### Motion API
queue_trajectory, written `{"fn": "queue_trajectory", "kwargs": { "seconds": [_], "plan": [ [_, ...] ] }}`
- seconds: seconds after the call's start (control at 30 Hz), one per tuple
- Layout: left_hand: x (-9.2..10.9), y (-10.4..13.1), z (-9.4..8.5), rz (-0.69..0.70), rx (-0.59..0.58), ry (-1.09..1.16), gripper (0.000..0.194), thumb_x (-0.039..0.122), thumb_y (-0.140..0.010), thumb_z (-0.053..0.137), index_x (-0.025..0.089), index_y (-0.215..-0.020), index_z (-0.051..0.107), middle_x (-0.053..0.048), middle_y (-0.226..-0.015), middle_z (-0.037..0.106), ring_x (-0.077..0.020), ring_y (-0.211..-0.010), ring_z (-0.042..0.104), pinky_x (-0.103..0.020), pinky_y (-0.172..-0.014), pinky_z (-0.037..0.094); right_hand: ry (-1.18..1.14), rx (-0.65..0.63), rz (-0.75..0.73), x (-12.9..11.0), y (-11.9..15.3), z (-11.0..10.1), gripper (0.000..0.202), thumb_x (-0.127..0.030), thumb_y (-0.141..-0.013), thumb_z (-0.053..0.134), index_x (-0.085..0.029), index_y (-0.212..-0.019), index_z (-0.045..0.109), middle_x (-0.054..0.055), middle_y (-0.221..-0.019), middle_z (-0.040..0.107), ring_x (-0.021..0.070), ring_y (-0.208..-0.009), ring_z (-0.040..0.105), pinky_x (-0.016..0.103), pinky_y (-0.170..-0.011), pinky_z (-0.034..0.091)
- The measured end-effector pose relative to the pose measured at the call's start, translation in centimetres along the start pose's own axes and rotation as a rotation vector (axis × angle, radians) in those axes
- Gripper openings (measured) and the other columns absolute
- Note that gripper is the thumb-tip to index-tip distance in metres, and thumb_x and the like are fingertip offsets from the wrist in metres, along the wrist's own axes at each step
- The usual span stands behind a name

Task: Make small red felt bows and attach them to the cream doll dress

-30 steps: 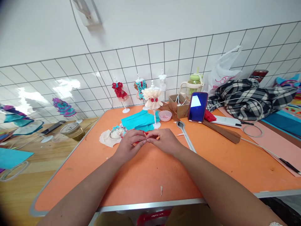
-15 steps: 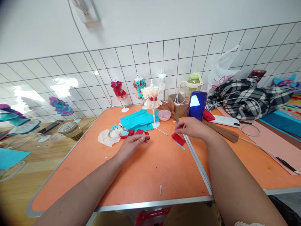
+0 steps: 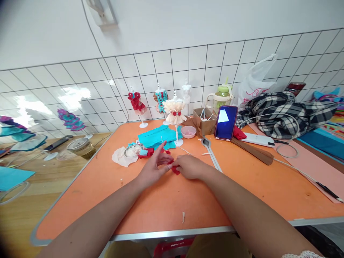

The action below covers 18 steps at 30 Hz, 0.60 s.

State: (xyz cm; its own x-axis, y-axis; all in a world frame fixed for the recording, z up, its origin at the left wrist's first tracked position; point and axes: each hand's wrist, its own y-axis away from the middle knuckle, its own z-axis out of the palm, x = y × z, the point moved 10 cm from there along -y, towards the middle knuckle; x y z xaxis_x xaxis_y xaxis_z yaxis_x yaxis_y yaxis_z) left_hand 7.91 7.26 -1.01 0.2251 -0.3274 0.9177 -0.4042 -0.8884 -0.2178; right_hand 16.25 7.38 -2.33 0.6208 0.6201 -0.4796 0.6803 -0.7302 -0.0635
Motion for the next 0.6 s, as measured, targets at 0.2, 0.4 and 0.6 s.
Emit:
{"fn": "queue_trajectory", "kwargs": {
  "seconds": [0.2, 0.4, 0.6],
  "plan": [
    [-2.7, 0.0, 0.8, -0.122, -0.069, 0.077, 0.088, 0.01, -0.076, 0.062, 0.028, -0.146, 0.012, -0.009, -0.108, 0.059, -0.0164, -0.095, 0.063, -0.038, -0.087, 0.051, -0.146, 0.136, 0.148, 1.9, -0.4, -0.6, 0.028, -0.014, -0.08, 0.047, -0.025, -0.085, 0.072, -0.001, -0.086, 0.072, 0.0166, -0.078, 0.063, 0.027, -0.07, 0.045],
    [-3.7, 0.2, 1.5, -0.122, -0.184, -0.147, 0.073, 0.005, -0.073, 0.06, 0.023, -0.139, 0.035, -0.009, -0.105, 0.063, -0.0167, -0.096, 0.062, -0.037, -0.089, 0.051, 0.096, 0.553, -0.023, -0.1, 1.6, -6.7, 0.038, -0.01, -0.08, 0.047, -0.024, -0.11, 0.064, 0.005, -0.115, 0.064, 0.0208, -0.102, 0.057, 0.037, -0.088, 0.044],
    [-2.6, 0.1, 1.6, -0.028, -0.193, -0.237, 0.044, 0.01, -0.075, 0.059, 0.02, -0.118, 0.057, -0.008, -0.106, 0.065, -0.0183, -0.097, 0.062, -0.036, -0.087, 0.052, 0.16, 0.43, -0.235, -2.6, 1.3, -5.2, 0.047, -0.007, -0.08, 0.047, -0.029, -0.119, 0.061, 0.004, -0.12, 0.062, 0.0226, -0.117, 0.047, 0.042, -0.097, 0.038]
  ]
}}
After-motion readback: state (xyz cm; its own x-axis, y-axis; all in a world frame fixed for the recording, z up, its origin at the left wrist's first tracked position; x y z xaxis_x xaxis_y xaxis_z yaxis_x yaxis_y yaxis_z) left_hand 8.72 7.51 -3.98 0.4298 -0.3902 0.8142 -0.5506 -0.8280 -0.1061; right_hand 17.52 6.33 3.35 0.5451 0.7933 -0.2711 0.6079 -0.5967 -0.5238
